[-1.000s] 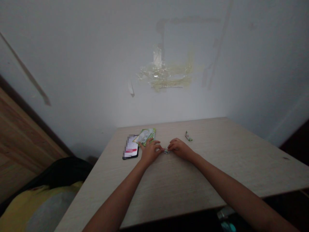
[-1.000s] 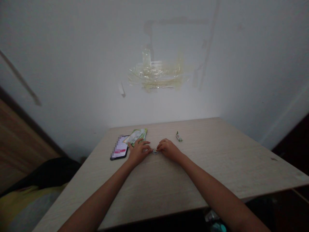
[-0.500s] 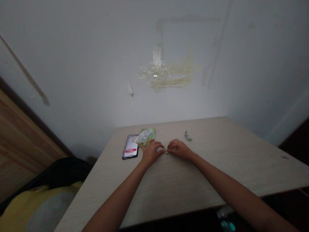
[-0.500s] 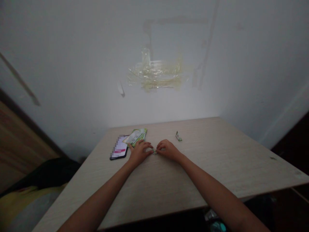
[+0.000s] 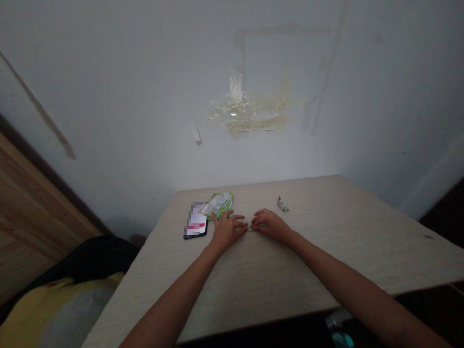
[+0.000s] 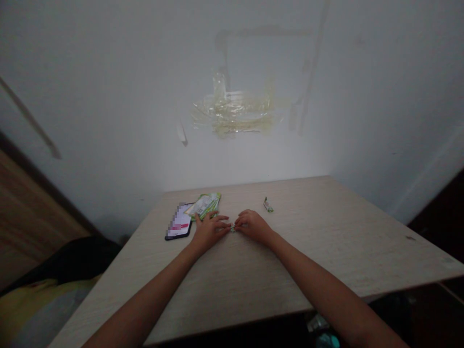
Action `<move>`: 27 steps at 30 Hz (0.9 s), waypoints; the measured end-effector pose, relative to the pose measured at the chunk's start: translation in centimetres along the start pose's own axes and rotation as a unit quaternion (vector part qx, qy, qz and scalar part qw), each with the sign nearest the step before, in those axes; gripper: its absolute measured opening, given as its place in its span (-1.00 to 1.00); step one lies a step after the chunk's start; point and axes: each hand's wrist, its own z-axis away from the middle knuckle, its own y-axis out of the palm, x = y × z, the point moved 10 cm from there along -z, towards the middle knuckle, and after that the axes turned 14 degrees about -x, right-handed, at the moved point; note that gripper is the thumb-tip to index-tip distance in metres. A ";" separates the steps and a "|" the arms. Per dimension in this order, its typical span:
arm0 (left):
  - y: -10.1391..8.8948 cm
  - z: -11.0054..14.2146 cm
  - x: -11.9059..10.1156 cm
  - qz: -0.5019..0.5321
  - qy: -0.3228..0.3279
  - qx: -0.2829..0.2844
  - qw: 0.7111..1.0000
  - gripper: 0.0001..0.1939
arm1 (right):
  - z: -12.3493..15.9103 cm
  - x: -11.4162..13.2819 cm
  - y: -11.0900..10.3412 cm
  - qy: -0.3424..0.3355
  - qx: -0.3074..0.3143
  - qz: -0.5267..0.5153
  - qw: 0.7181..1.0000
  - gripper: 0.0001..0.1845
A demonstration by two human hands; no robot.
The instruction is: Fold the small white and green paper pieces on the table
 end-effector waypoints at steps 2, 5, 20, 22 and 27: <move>-0.1 0.1 -0.2 -0.007 0.012 0.005 1.000 -0.83 | 0.0 0.1 0.2 -0.009 0.014 0.018 1.000 -0.94; -0.1 0.0 -0.4 -0.015 0.016 0.016 1.000 -0.82 | -0.1 0.4 0.4 -0.025 0.028 0.027 0.999 -0.94; 0.2 -0.4 1.1 -0.022 -0.055 0.010 0.998 -0.82 | 0.3 -0.2 0.5 0.024 0.034 0.001 0.999 -0.89; 0.0 -0.2 0.8 -0.031 -0.043 -0.005 0.999 -0.82 | 0.4 -0.6 0.5 0.036 0.024 -0.007 0.999 -0.92; -0.2 -0.3 0.3 -0.044 -0.025 -0.036 0.998 -0.84 | 0.3 -0.7 0.2 0.018 -0.013 0.003 1.000 -0.94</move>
